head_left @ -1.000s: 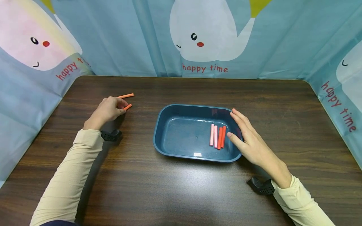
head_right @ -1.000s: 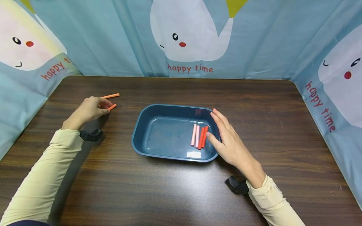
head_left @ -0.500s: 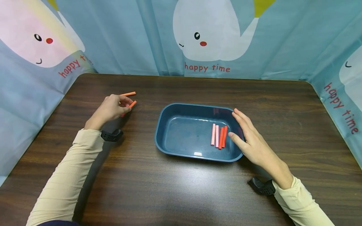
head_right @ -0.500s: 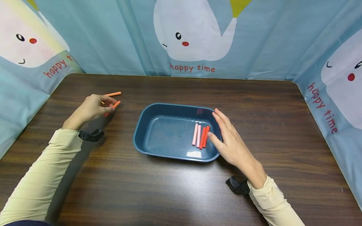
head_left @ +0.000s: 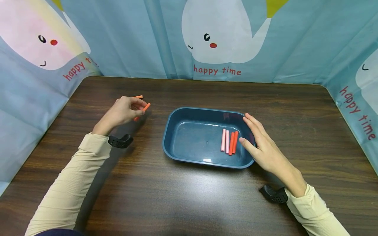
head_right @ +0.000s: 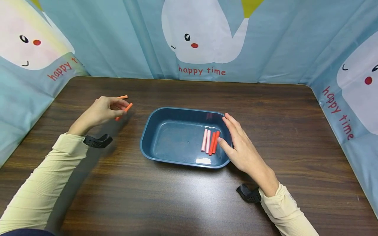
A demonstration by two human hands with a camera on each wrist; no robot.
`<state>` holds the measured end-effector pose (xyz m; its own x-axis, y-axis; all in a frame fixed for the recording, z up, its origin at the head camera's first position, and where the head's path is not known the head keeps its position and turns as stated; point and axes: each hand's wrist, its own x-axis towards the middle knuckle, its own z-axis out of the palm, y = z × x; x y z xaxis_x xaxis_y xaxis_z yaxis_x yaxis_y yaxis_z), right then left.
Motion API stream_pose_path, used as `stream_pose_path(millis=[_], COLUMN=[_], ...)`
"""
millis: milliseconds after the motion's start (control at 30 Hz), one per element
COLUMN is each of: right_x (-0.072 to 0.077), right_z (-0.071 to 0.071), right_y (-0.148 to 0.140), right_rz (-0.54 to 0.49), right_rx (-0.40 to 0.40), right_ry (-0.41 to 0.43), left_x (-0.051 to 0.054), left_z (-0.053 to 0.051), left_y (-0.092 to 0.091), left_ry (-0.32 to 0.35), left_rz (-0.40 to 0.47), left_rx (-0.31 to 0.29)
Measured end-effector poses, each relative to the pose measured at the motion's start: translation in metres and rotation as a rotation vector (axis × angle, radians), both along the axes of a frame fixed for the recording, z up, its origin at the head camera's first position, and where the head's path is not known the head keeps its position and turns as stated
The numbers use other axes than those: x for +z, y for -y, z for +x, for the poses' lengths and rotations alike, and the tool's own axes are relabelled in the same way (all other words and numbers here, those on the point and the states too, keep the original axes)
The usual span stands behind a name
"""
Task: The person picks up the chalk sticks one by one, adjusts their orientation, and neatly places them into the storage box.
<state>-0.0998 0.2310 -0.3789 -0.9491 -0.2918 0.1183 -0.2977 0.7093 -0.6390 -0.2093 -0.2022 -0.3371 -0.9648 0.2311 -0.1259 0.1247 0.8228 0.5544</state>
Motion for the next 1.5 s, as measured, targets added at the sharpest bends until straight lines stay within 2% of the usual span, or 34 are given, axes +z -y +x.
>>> stream_pose_path(millis=[267,467,1067,1300,1500], right_x=[0.0,0.0,0.0,0.0,0.0], right_z=[0.0,0.0,-0.001,-0.001,-0.001], right_y=[0.0,0.0,0.002,0.001,0.001], right_rz=[0.0,0.002,0.014,0.015,0.014], right_rx=[-0.002,-0.003,-0.006,-0.003,-0.003], right_ry=[-0.006,-0.001,-0.004,-0.014,-0.011], left_x=[0.008,0.012,0.03,0.034,0.036], left_z=[0.006,0.009,0.022,0.026,0.026], left_y=[-0.01,-0.017,-0.048,-0.064,-0.079], left_ry=[0.017,0.018,0.092,0.14,0.184], left_rz=[0.086,0.119,0.226,0.243,0.262], left_rx=[-0.022,-0.041,-0.075,-0.11,-0.167])
